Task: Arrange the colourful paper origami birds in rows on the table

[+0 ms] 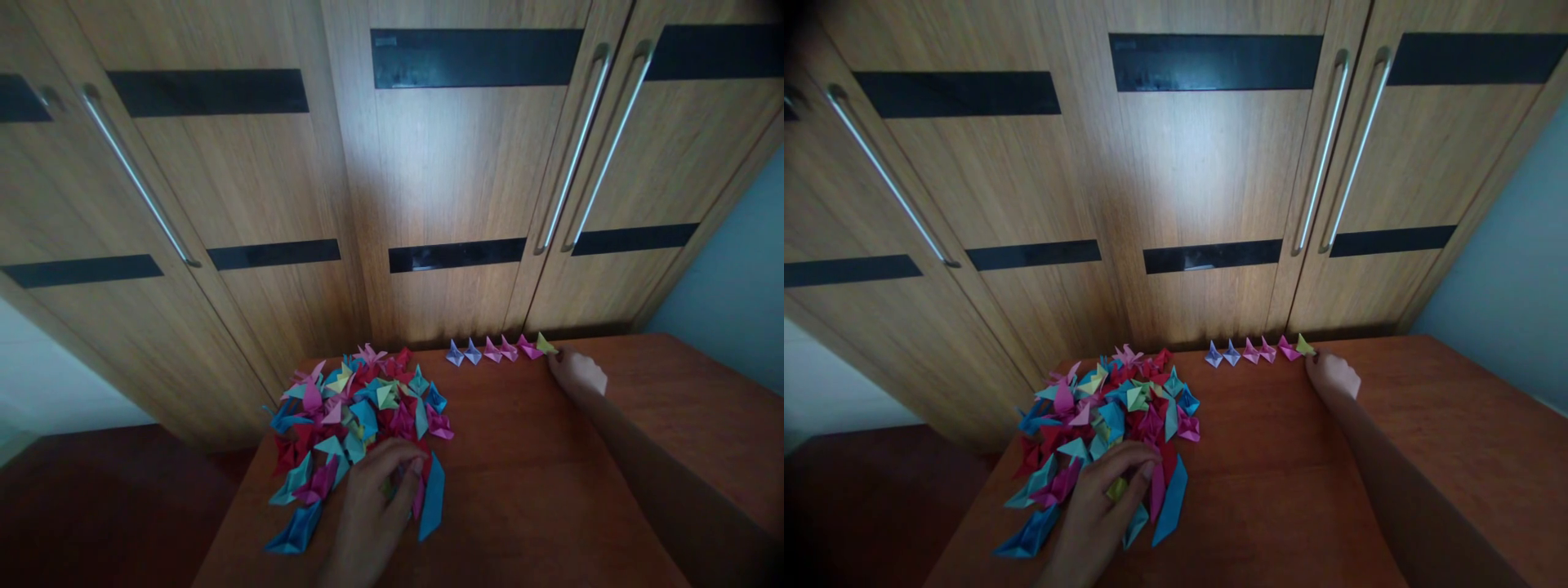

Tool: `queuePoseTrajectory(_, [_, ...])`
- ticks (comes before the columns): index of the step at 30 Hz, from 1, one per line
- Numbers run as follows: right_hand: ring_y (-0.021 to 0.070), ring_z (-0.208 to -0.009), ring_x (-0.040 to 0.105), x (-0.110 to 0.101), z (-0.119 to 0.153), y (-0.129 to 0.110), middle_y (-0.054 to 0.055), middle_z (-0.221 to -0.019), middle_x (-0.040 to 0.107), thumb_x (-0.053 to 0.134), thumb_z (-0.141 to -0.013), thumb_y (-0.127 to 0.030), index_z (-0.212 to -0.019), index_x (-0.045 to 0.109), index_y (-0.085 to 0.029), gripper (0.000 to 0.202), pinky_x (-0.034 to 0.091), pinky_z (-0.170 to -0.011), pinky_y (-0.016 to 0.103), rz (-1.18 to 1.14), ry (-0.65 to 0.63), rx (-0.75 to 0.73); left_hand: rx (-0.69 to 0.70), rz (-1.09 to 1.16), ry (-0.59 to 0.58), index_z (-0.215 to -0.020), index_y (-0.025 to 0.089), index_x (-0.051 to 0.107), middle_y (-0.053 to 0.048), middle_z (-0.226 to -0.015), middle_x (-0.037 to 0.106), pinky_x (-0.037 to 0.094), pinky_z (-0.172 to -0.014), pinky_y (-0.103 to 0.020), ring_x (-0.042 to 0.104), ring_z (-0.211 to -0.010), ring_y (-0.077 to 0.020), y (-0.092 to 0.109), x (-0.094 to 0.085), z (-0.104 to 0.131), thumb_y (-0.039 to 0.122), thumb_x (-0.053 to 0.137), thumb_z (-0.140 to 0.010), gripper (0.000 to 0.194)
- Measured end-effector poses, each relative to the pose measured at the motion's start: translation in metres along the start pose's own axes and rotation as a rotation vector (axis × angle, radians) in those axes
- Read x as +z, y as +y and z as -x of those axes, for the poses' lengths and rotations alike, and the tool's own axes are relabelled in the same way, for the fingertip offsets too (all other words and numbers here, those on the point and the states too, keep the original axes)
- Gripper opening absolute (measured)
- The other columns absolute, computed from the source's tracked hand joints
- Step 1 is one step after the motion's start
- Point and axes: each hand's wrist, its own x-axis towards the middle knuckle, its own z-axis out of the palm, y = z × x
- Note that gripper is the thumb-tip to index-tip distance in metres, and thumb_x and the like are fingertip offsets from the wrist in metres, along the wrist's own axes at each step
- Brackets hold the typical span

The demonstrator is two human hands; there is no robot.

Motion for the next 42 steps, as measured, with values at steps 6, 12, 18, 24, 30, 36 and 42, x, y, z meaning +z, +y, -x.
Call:
queuePoseTrajectory(6, [0.0354, -0.094, 0.062, 0.001, -0.001, -0.001, 0.021, -0.106, 0.064, 0.038, -0.085, -0.054, -0.113, 0.063, -0.018, 0.052, 0.048, -0.072, 0.043, 0.006, -0.008, -0.001, 0.001, 0.022, 0.005, -0.09, 0.02, 0.069, -0.005, -0.087, 0.067, 0.049, -0.075, -0.025, 0.062, -0.082, -0.0169, 0.001, -0.001, 0.0, 0.025, 0.05, -0.089, 0.019])
queuePoseTrajectory(12, [0.0357, -0.094, 0.063, 0.004, 0.005, 0.003, 0.02, -0.103, 0.065, 0.041, -0.084, -0.053, -0.11, 0.064, -0.018, 0.05, 0.048, -0.072, 0.043, -0.009, 0.007, -0.017, -0.003, 0.004, -0.013, -0.088, 0.021, 0.067, -0.004, -0.09, 0.067, 0.048, -0.078, -0.026, 0.062, -0.085, -0.0168, 0.0, 0.002, 0.001, 0.023, 0.05, -0.089, 0.018])
queuePoseTrajectory(18, [0.0314, -0.089, 0.063, 0.008, 0.014, 0.015, 0.015, -0.096, 0.068, 0.046, -0.082, -0.047, -0.105, 0.066, -0.017, 0.043, 0.047, -0.072, 0.038, -0.198, 0.13, -0.007, 0.049, -0.106, 0.01, -0.093, 0.022, 0.067, -0.004, -0.096, 0.067, 0.05, -0.079, -0.027, 0.063, -0.09, -0.0169, -0.004, -0.01, -0.002, 0.022, 0.047, -0.089, 0.02])
queuePoseTrajectory(24, [0.0295, -0.088, 0.063, 0.008, 0.04, 0.026, 0.015, -0.094, 0.07, 0.042, -0.083, -0.039, -0.1, 0.068, -0.014, 0.04, 0.045, -0.071, 0.034, -0.305, 0.228, 0.076, 0.037, -0.517, 0.174, -0.102, 0.023, 0.065, -0.006, -0.105, 0.065, 0.048, -0.087, -0.035, 0.061, -0.097, -0.0213, -0.03, -0.043, -0.012, 0.027, 0.048, -0.088, 0.022])
queuePoseTrajectory(30, [0.0262, -0.085, 0.065, 0.008, 0.087, 0.006, 0.01, -0.088, 0.071, 0.047, -0.077, -0.042, -0.09, 0.069, -0.018, 0.035, 0.044, -0.069, 0.029, -0.523, 0.103, -0.059, -0.015, -0.644, 0.044, -0.102, 0.024, 0.063, -0.005, -0.102, 0.063, 0.048, -0.081, -0.03, 0.061, -0.094, -0.02, -0.033, -0.035, -0.01, 0.024, 0.047, -0.088, 0.021])
queuePoseTrajectory(36, [0.018, -0.069, 0.063, 0.0, 0.138, -0.044, 0.001, -0.069, 0.068, 0.046, -0.076, -0.037, -0.077, 0.065, -0.021, 0.024, 0.043, -0.064, 0.025, -0.61, -0.286, -0.344, -0.052, -0.737, -0.043, -0.102, 0.024, 0.063, -0.005, -0.105, 0.061, 0.046, -0.078, -0.028, 0.06, -0.094, -0.0193, -0.03, -0.034, -0.008, 0.02, 0.045, -0.088, 0.024])
queuePoseTrajectory(42, [0.0148, -0.063, 0.059, -0.001, 0.188, -0.091, 0.0, -0.065, 0.064, 0.041, -0.074, -0.026, -0.069, 0.061, -0.021, 0.021, 0.041, -0.061, 0.023, -0.672, -0.38, -0.484, -0.1, -0.829, -0.12, -0.099, 0.025, 0.062, -0.005, -0.102, 0.061, 0.045, -0.07, -0.027, 0.061, -0.09, -0.0202, -0.024, -0.042, -0.008, 0.023, 0.042, -0.089, 0.022])
